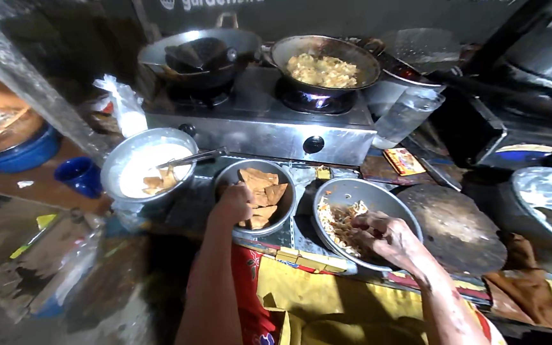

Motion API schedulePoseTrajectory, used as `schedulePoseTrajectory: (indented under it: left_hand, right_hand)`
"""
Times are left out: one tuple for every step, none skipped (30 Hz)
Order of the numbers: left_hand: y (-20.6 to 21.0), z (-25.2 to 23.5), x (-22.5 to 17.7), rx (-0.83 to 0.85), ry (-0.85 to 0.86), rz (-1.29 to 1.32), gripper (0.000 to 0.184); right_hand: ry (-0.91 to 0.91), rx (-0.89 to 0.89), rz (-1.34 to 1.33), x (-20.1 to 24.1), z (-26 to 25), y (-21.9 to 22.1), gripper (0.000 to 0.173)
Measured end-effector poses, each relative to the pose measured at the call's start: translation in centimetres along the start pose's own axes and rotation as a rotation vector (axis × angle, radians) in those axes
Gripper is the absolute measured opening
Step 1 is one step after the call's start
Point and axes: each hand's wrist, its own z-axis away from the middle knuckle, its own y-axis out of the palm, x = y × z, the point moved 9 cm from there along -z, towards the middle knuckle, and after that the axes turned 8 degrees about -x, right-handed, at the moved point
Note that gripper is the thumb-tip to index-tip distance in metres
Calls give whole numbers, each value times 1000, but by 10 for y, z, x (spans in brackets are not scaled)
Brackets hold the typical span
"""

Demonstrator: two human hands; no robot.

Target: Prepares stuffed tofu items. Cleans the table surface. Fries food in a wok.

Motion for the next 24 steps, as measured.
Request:
schedulePoseTrajectory:
  left_hand:
    - [1,0,0,-3,5,1,26]
    - [1,0,1,-11,21,8,22]
    - [1,-1,2,-24,50,16,19]
    - [2,-2,2,-35,81,25,16]
    - [1,-2,2,-47,111,40,15]
    - [0,-1,0,-53,134,57,15]
    - [-1,0,-1,-53,147,72,17]
    - [-2,0,-1,-44,138,85,22]
    - [-2,0,-1,-28,111,95,27]
    - [-2,1,-2,-18,94,93,28]
    - [-2,0,-3,-13,88,80,24]
    - [-1,0,-3,-12,87,73,21]
    - [-1,-1,-3,-19,92,73,17]
    - [-1,-2,-3,-19,91,72,15]
    - [0,-2,-2,-14,84,72,15]
    - [-1,-1,-1,-16,80,73,18]
    - [-1,-1,-1,-18,78,71,24]
    - [-1,-1,1,-21,78,70,29]
    - [0,-2,2,-30,88,77,29]
    - [0,-4,4,-40,99,84,25]
    - [1,-6,5,-49,108,87,21]
    - [2,-8,6,-52,110,84,18]
    - [3,-9,7,-46,97,75,17]
    - [4,-9,7,-36,81,62,17]
  right_hand:
    - [17,9,1,-1,0,-1,23]
    - [34,19,-2,-2,-1,-1,23]
    - [44,24,4,-3,-3,-3,23]
    - [56,30,10,-6,-4,-4,23]
    - [63,36,15,-10,-7,-5,22]
    - [68,46,24,-13,-10,-6,21]
    - [67,60,35,-16,-13,-7,21]
    - [61,79,50,-18,-17,-7,21]
    - [56,107,64,-18,-23,-7,21]
    - [53,141,85,-19,-29,-4,21]
    - [65,193,111,-20,-34,0,22]
    - [78,258,136,-23,-39,8,24]
    - [85,332,168,-27,-43,17,27]
    - [95,409,206,-30,-46,26,30]
    - [116,493,257,-32,-47,34,31]
    - [141,563,316,-35,-49,42,32]
    - [154,594,340,-37,-50,46,32]
    - [153,576,336,-36,-52,47,31]
    - [142,501,297,-34,-57,45,29]
    - [122,390,241,-31,-62,39,27]
    - [109,293,195,-27,-68,33,26]
    - [87,222,161,-22,-72,29,28]
    - [63,192,138,-17,-74,29,30]
    - [40,201,122,-12,-75,33,33]
